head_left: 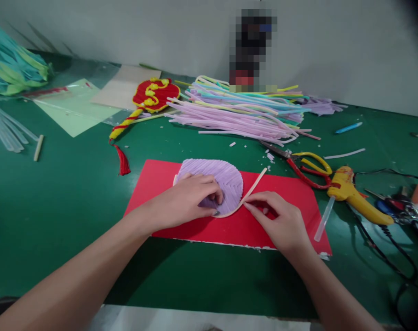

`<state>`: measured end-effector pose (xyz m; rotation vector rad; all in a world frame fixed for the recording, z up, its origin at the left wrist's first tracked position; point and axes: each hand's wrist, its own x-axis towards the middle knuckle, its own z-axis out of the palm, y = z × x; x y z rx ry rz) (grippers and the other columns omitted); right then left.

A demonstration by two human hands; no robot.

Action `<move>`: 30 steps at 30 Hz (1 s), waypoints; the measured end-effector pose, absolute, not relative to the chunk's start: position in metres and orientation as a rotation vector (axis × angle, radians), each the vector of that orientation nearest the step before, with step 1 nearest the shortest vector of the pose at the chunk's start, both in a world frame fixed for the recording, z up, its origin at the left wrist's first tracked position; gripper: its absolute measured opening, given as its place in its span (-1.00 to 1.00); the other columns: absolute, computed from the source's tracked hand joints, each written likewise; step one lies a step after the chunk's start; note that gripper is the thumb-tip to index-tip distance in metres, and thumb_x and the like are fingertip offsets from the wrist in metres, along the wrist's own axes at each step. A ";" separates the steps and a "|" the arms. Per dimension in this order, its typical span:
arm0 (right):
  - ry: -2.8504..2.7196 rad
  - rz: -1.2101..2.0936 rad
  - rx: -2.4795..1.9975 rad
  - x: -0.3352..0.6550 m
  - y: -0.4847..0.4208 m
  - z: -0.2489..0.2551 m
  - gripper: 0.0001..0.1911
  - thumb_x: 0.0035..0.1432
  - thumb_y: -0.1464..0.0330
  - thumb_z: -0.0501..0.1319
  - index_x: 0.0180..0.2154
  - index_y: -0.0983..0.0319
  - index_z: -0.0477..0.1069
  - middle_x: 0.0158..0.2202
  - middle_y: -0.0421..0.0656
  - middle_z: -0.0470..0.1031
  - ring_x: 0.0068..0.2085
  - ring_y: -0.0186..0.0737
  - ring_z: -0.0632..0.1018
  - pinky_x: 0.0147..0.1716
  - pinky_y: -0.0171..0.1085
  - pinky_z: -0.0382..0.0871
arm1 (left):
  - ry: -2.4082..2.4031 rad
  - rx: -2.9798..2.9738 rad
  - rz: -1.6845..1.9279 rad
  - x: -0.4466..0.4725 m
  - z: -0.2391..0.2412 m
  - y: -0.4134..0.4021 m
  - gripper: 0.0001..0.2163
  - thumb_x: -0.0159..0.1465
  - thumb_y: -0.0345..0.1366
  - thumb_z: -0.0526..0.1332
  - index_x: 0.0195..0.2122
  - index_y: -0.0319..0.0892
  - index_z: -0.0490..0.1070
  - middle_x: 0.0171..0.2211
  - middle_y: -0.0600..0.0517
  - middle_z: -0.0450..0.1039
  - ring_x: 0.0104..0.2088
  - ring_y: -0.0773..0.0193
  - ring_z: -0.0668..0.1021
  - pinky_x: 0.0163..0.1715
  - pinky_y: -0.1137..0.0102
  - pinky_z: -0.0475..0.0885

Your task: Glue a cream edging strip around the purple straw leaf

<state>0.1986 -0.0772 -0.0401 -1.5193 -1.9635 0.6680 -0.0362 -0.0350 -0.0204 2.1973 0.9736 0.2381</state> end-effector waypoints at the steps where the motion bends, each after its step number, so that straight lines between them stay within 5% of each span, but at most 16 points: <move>1: -1.961 0.670 -1.520 0.199 -0.077 -0.040 -0.93 0.16 0.36 0.22 -0.29 0.12 0.48 -0.31 -0.21 0.56 -0.36 -0.29 0.51 -0.42 -0.34 0.43 | 0.974 2.197 0.236 -0.036 -0.020 -0.035 -0.91 0.22 -0.28 0.25 -0.27 -0.10 0.36 -0.18 0.13 0.42 -0.11 0.28 0.42 -0.13 0.35 0.15; 30: -1.958 0.645 -1.502 0.199 -0.077 -0.042 -0.93 0.14 0.37 0.24 -0.30 0.11 0.49 -0.33 -0.24 0.56 -0.37 -0.32 0.51 -0.43 -0.37 0.42 | 1.087 2.275 0.205 -0.028 -0.017 -0.043 -0.84 0.16 -0.22 0.25 -0.28 -0.12 0.34 -0.21 0.13 0.40 -0.18 0.24 0.41 -0.19 0.30 0.10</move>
